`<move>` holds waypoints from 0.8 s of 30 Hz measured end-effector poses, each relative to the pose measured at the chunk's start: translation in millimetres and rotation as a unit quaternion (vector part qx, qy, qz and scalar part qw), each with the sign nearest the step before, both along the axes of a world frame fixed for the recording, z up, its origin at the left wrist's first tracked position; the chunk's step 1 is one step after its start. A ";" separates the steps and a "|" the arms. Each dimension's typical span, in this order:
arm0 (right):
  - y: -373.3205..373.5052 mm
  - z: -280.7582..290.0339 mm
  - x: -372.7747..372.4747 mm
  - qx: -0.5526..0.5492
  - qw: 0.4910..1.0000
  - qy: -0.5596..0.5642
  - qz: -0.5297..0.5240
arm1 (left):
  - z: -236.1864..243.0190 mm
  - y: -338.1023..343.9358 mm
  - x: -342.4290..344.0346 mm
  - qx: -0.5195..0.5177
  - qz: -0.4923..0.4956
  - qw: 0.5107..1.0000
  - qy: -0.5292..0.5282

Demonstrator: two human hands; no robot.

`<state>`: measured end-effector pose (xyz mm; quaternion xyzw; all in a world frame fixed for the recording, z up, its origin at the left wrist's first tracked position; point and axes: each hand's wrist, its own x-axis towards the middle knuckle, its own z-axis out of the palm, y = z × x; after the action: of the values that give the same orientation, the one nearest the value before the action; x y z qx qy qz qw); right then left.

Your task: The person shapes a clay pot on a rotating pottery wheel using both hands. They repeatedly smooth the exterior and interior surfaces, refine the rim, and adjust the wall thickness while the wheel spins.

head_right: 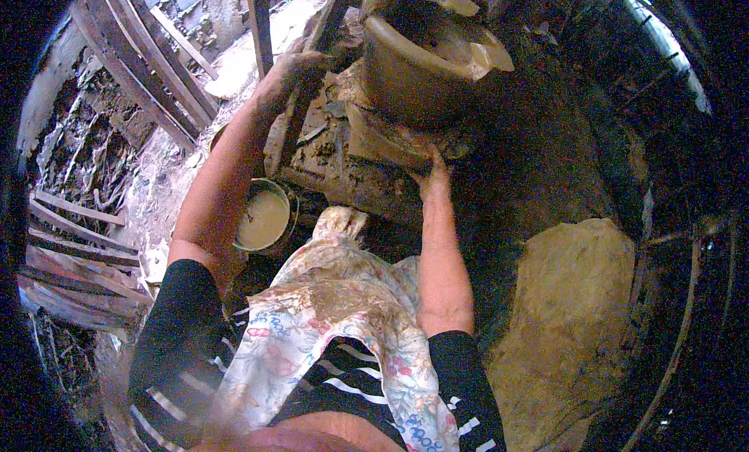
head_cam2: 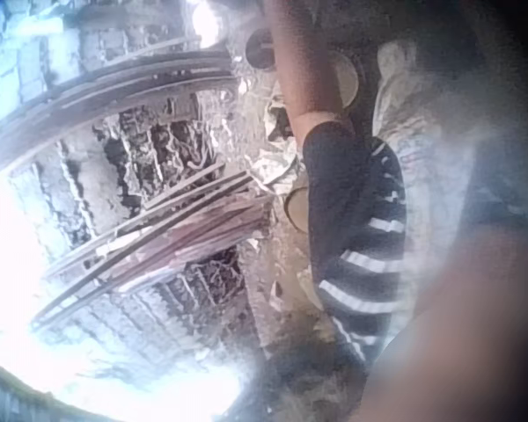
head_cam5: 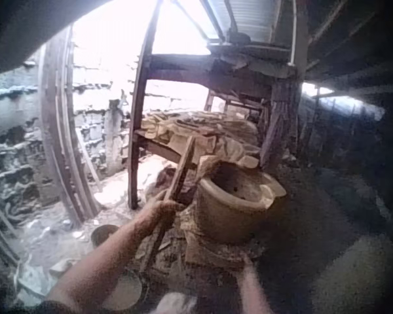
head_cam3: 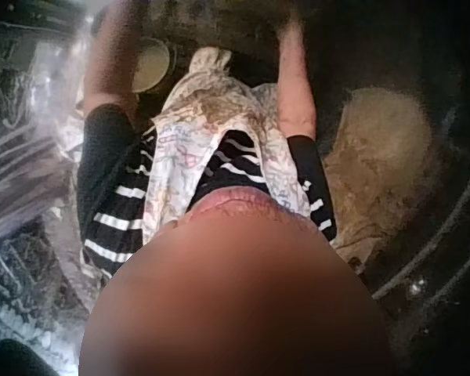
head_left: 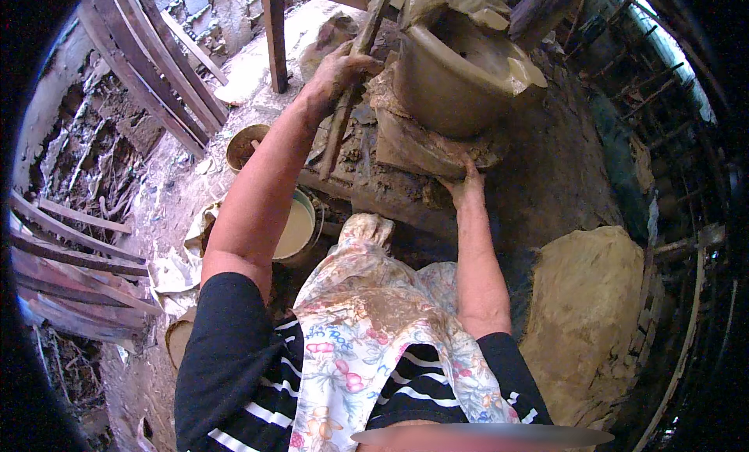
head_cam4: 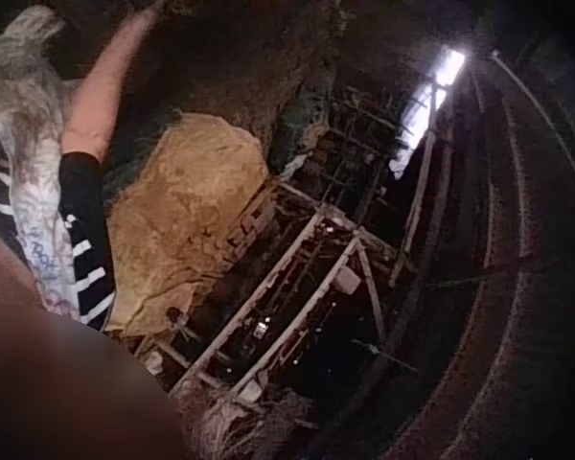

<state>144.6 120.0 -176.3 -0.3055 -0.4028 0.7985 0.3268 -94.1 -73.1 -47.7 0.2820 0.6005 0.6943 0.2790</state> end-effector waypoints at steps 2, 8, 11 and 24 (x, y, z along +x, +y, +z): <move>-0.6 1.4 0.7 -0.001 1.000 -0.019 -0.018 | 3.6 1.9 -5.7 0.002 -0.013 0.999 0.046; 9.7 -11.5 -1.0 0.000 1.000 -0.018 0.018 | -10.5 16.3 15.0 0.092 0.070 0.991 0.063; 13.3 -19.0 -5.2 -0.008 1.000 -0.028 0.008 | -27.9 21.8 43.7 0.016 0.051 0.995 0.086; -23.5 -2.5 -26.1 -0.016 0.992 -0.039 -0.117 | -48.3 20.6 76.2 0.030 0.077 0.994 0.072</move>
<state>118.5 96.6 -178.8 -0.3864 -0.3640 0.7488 0.3967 -17.9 -52.6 -96.1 0.2924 0.6181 0.7091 0.1722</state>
